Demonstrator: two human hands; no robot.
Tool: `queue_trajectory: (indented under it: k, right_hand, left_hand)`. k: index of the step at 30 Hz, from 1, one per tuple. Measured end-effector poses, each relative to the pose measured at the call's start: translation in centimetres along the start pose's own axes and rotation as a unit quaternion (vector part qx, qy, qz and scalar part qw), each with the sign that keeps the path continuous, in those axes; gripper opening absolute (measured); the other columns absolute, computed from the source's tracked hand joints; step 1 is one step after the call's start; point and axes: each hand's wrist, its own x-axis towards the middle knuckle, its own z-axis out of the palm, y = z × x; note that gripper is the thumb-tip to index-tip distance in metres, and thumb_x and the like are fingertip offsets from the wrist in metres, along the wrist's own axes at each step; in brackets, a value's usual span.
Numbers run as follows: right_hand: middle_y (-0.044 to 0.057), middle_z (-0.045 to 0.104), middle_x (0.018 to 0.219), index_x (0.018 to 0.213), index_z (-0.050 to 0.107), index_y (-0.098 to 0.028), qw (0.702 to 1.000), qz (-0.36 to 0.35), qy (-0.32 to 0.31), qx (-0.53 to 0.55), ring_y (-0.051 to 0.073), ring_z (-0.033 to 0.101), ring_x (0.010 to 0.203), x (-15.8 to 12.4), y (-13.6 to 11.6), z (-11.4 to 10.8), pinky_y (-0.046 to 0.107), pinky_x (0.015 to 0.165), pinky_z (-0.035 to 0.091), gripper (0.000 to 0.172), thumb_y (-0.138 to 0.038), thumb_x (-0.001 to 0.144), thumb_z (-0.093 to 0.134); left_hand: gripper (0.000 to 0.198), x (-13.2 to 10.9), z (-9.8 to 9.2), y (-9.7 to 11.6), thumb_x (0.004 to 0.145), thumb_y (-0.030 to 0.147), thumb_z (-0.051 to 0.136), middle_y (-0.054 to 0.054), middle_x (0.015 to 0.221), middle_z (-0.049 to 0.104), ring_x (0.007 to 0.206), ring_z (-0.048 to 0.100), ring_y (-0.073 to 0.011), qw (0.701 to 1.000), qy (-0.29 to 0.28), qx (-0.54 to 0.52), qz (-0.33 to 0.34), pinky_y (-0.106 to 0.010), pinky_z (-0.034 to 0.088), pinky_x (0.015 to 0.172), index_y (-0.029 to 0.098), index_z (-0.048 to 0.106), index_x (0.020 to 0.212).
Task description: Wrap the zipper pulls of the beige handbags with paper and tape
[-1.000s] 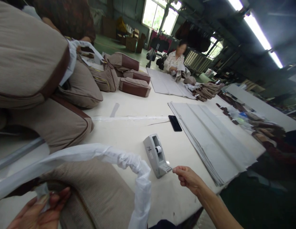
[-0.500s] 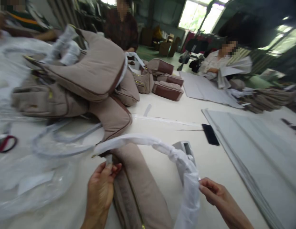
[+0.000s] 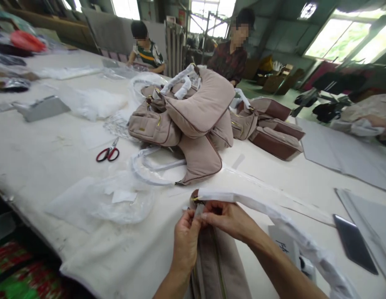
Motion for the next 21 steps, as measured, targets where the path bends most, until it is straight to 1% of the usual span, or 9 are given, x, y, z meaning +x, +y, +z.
queue_trajectory:
  k: [3,7,9,12,14,16,18,21]
  right_hand:
    - [-0.001,0.061,0.061,0.061,0.061,-0.017,1.000,0.015,0.000,0.018,0.013,0.054,0.059,0.7,-0.1,0.3,0.022,0.058,0.041,0.008,-0.019,0.068,0.057]
    - [-0.002,0.060,0.061,0.066,0.063,-0.018,0.999,0.020,-0.001,0.050,0.013,0.055,0.058,1.0,-0.1,0.5,0.022,0.057,0.044,0.006,-0.017,0.066,0.056]
    - [-0.002,0.059,0.062,0.075,0.064,-0.018,0.998,0.028,0.007,0.054,0.013,0.055,0.057,1.4,-0.2,0.7,0.022,0.055,0.045,0.013,-0.014,0.065,0.056]
    - [-0.004,0.056,0.060,0.087,0.064,-0.022,0.998,0.031,0.032,0.043,0.012,0.052,0.055,2.1,-0.4,1.0,0.020,0.050,0.044,0.030,-0.008,0.062,0.055]
    - [-0.004,0.054,0.060,0.089,0.063,-0.023,0.998,0.032,0.033,0.049,0.011,0.049,0.054,2.5,-0.4,1.2,0.019,0.048,0.042,0.033,-0.006,0.061,0.055]
    - [-0.004,0.052,0.061,0.089,0.062,-0.023,0.997,0.034,0.025,0.063,0.010,0.047,0.054,2.7,-0.3,1.2,0.019,0.049,0.041,0.031,-0.008,0.062,0.055]
    - [-0.004,0.049,0.063,0.091,0.061,-0.021,0.997,0.023,0.021,0.071,0.010,0.045,0.056,2.7,0.0,1.0,0.019,0.052,0.041,0.029,-0.012,0.064,0.057]
    - [-0.004,0.049,0.067,0.095,0.060,-0.020,0.998,-0.006,0.027,0.062,0.010,0.045,0.060,2.3,0.7,0.7,0.020,0.056,0.040,0.030,-0.018,0.066,0.061]
  left_hand:
    - [0.016,0.0,0.0,0.0,0.072,0.030,0.064,0.001,0.066,0.059,0.063,0.053,-0.0124,1.000,0.005,0.015,0.006,-0.022,0.042,0.064,0.016,0.057,0.074]
    - [0.020,0.1,0.1,0.3,0.071,0.033,0.065,0.000,0.066,0.059,0.064,0.052,-0.0130,1.000,0.011,0.028,0.004,-0.022,0.042,0.064,0.015,0.058,0.074]
    - [0.021,0.0,0.1,0.3,0.072,0.035,0.064,0.000,0.067,0.059,0.064,0.052,-0.0133,0.999,0.011,0.032,0.001,-0.023,0.042,0.064,0.015,0.059,0.075]
    - [0.021,0.0,0.0,0.3,0.074,0.036,0.063,0.000,0.068,0.060,0.067,0.053,-0.0138,0.999,0.010,0.042,0.003,-0.023,0.042,0.067,0.015,0.060,0.078]
    - [0.020,-0.1,-0.2,0.3,0.075,0.035,0.061,0.000,0.069,0.060,0.069,0.054,-0.0141,0.999,0.010,0.048,0.005,-0.023,0.042,0.069,0.016,0.061,0.079]
    - [0.020,-0.2,-0.3,0.5,0.075,0.034,0.061,-0.001,0.072,0.061,0.070,0.055,-0.0139,0.999,0.007,0.037,-0.001,-0.023,0.042,0.070,0.015,0.061,0.080]
    - [0.019,-0.3,-0.4,0.9,0.073,0.033,0.063,-0.001,0.072,0.061,0.067,0.055,-0.0129,1.000,-0.001,0.002,-0.023,-0.024,0.044,0.069,0.015,0.061,0.079]
    - [0.018,-0.3,-0.5,1.8,0.068,0.028,0.068,0.000,0.063,0.058,0.059,0.055,-0.0117,0.991,-0.020,-0.085,-0.097,-0.027,0.046,0.069,0.014,0.060,0.075]
